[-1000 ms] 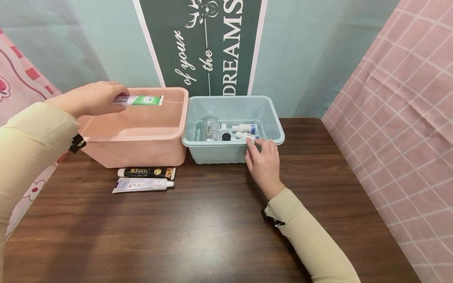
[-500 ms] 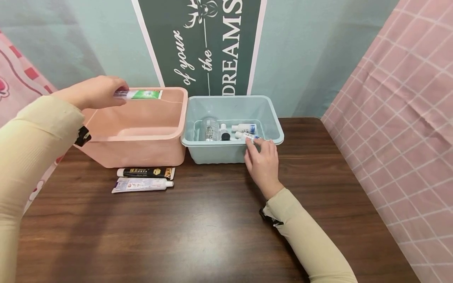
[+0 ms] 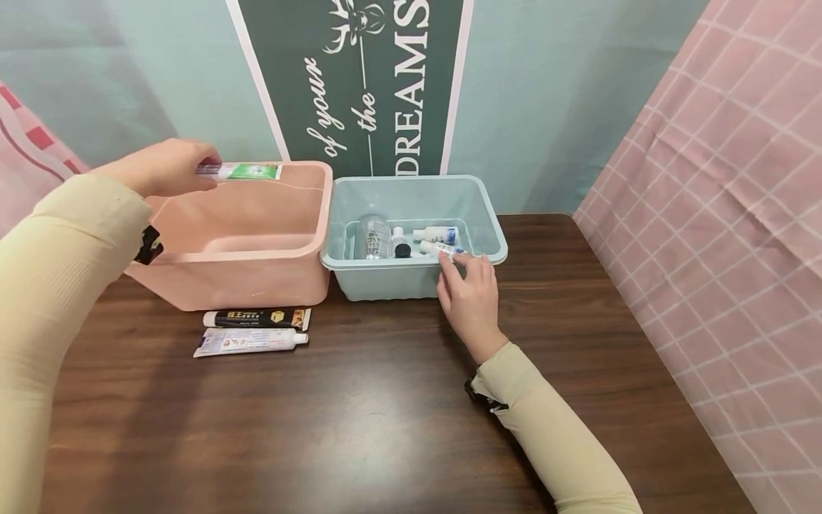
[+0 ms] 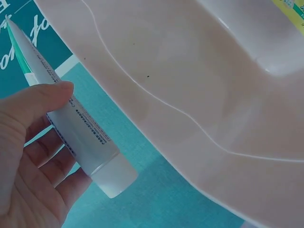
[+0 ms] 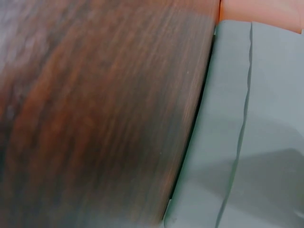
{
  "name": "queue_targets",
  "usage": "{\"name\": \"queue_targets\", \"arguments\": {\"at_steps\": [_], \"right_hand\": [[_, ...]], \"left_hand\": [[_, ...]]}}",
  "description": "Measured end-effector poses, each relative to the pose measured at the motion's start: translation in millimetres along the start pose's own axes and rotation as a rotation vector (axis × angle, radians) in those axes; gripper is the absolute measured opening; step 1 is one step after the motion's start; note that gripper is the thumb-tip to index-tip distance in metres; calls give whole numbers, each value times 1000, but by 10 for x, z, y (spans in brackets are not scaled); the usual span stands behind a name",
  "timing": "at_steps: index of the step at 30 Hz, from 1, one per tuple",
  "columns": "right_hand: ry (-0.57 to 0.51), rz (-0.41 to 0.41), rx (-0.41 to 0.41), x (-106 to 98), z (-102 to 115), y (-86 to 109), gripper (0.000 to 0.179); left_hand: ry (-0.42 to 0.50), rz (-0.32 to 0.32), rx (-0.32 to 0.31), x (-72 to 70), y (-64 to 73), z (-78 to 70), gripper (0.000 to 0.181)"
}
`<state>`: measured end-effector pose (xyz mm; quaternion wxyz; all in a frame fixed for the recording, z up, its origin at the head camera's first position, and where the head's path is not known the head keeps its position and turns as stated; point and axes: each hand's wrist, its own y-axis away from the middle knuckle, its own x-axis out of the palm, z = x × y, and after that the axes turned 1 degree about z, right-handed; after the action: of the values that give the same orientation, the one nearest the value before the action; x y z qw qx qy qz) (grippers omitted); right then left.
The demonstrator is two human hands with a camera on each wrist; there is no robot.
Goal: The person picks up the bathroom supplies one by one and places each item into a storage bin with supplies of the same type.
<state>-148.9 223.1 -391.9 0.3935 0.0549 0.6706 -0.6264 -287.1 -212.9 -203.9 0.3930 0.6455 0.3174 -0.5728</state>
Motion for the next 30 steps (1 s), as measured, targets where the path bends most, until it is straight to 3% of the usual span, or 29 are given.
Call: {"name": "queue_targets", "arguments": {"at_steps": [17, 30], "right_hand": [[4, 15, -1, -6, 25, -3, 31], [4, 27, 7, -26, 23, 3, 31]], "left_hand": [[44, 9, -25, 72, -217, 60, 35], [104, -21, -63, 118, -283, 34, 34]]}}
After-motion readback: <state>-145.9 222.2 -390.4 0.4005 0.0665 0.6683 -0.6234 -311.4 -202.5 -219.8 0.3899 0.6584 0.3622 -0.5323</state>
